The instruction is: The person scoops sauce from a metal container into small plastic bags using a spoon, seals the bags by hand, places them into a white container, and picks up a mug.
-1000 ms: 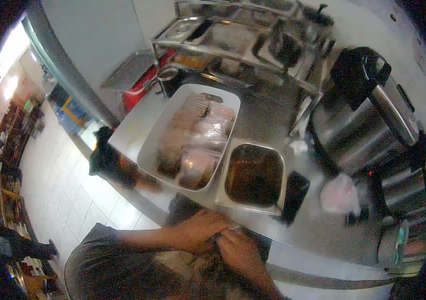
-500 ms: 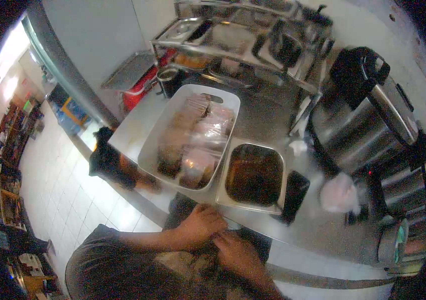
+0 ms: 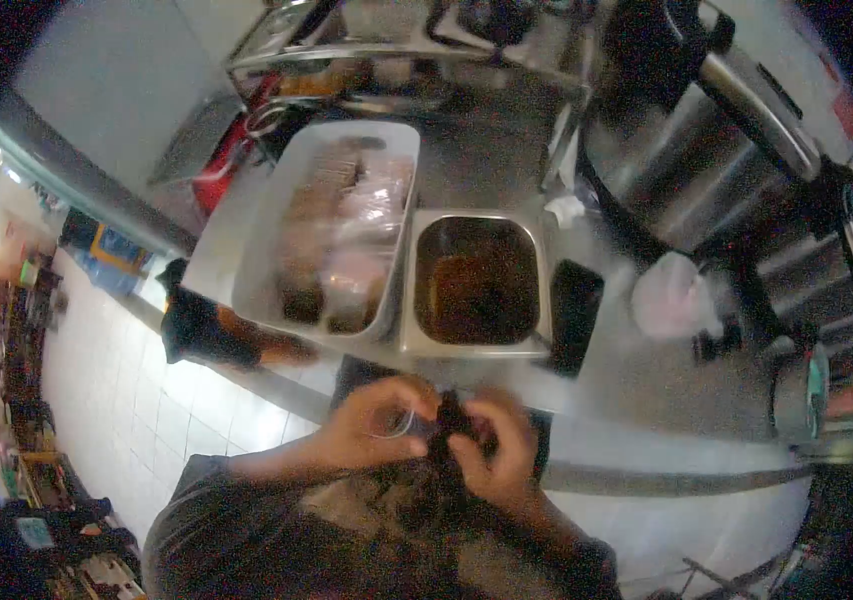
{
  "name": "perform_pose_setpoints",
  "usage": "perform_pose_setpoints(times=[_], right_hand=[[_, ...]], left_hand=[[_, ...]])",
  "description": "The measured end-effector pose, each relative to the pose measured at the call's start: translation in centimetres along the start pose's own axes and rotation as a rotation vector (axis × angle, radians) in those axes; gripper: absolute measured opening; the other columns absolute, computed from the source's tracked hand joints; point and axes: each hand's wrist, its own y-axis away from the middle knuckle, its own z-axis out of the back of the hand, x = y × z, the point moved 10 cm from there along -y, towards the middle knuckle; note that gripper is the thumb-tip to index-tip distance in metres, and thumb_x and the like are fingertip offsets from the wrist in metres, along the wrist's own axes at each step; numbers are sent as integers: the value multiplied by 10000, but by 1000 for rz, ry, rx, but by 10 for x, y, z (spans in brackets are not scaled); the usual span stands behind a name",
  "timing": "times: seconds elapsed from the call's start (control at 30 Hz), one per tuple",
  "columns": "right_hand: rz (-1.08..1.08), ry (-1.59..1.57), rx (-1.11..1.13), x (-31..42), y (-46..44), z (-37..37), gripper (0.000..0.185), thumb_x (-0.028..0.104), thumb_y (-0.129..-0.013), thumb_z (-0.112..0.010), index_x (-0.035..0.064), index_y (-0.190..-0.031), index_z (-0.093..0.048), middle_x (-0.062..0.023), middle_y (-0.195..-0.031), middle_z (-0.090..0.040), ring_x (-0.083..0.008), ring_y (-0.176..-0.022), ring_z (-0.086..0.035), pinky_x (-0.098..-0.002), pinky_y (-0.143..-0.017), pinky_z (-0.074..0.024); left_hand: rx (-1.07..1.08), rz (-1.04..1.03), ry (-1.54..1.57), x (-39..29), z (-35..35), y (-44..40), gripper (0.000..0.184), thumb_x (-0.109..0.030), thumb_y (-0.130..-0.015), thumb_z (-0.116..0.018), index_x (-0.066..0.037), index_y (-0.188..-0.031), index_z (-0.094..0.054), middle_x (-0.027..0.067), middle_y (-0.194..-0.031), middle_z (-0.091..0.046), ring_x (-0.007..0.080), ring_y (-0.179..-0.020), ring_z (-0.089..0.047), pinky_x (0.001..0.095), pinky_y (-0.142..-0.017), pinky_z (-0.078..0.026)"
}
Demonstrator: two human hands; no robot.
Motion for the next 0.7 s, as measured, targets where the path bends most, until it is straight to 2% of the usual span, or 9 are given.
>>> perform_pose_setpoints(times=[0.07,0.13,0.23,0.33,0.37,0.47,0.57,0.63,0.7], right_hand=[[226,108,-366,8,16,44,433,99,-826,-719,17,-1219,-558,-100,-1032,-588,-158,-751,-559,-272,-683,-461],[137,-17,-677,-10,10,80,562,160,-803,-785,59,-1284,-512,-74,-1018,-591,-145,-781,-550,-266,-696,-455],[-108,1,-476,-13,-32,79,436,169,-820,-784,45,-1189,-588,-87,-964,-638,-175,-786,-596,-283,-688,-466],[18,360,-399,3,-51,69,238,134,-861,-739,30,-1059,-657,-105,-905,-675,-216,-786,-639,-306,-690,-486],[-67,353,-420,4,-51,71,92,77,-891,-688,14,-958,-689,-130,-883,-682,-248,-773,-655,-330,-700,-502],[137,289,-428,12,-59,72,102,69,-890,-680,19,-978,-693,-130,-881,-675,-257,-759,-651,-335,-689,-502],[106,351,-320,29,-72,69,126,72,-867,-693,41,-987,-709,-124,-887,-671,-282,-834,-642,-363,-730,-500],[244,561,-214,44,-85,61,149,82,-843,-709,58,-989,-719,-108,-894,-671,-294,-903,-623,-387,-786,-492],[274,649,-116,43,-96,53,180,101,-814,-723,82,-992,-733,-82,-946,-685,-312,-1005,-584,-424,-881,-465]], left_hand=[[61,-24,-37,-7,-2,-1,307,-32,-844,-778,-51,-1095,-601,77,-1177,-573,166,-1131,-556,327,-990,-433],[19,-51,-49,-17,-2,-3,273,-49,-858,-771,-49,-1072,-602,65,-1126,-594,159,-1099,-571,318,-976,-440],[-97,245,-44,10,12,-1,203,-104,-893,-749,-66,-1025,-600,41,-1031,-620,150,-1009,-595,299,-923,-465],[-315,519,535,57,10,11,158,-160,-922,-724,-85,-983,-599,21,-956,-625,143,-922,-604,284,-857,-484],[-389,461,553,60,15,7,164,-166,-924,-722,-86,-993,-597,23,-957,-623,145,-916,-603,287,-847,-486],[-577,327,616,67,26,5,184,-179,-931,-713,-83,-1025,-588,27,-955,-617,151,-907,-603,296,-826,-495],[-655,281,666,68,33,-2,191,-194,-951,-685,-78,-1062,-579,35,-977,-620,164,-939,-606,325,-852,-497],[-670,283,645,67,33,-5,188,-222,-977,-645,-82,-1086,-580,52,-1035,-630,191,-993,-608,363,-905,-493],[-728,211,686,67,37,-10,209,-183,-952,-682,-66,-1092,-580,35,-992,-626,170,-951,-607,330,-871,-493]])
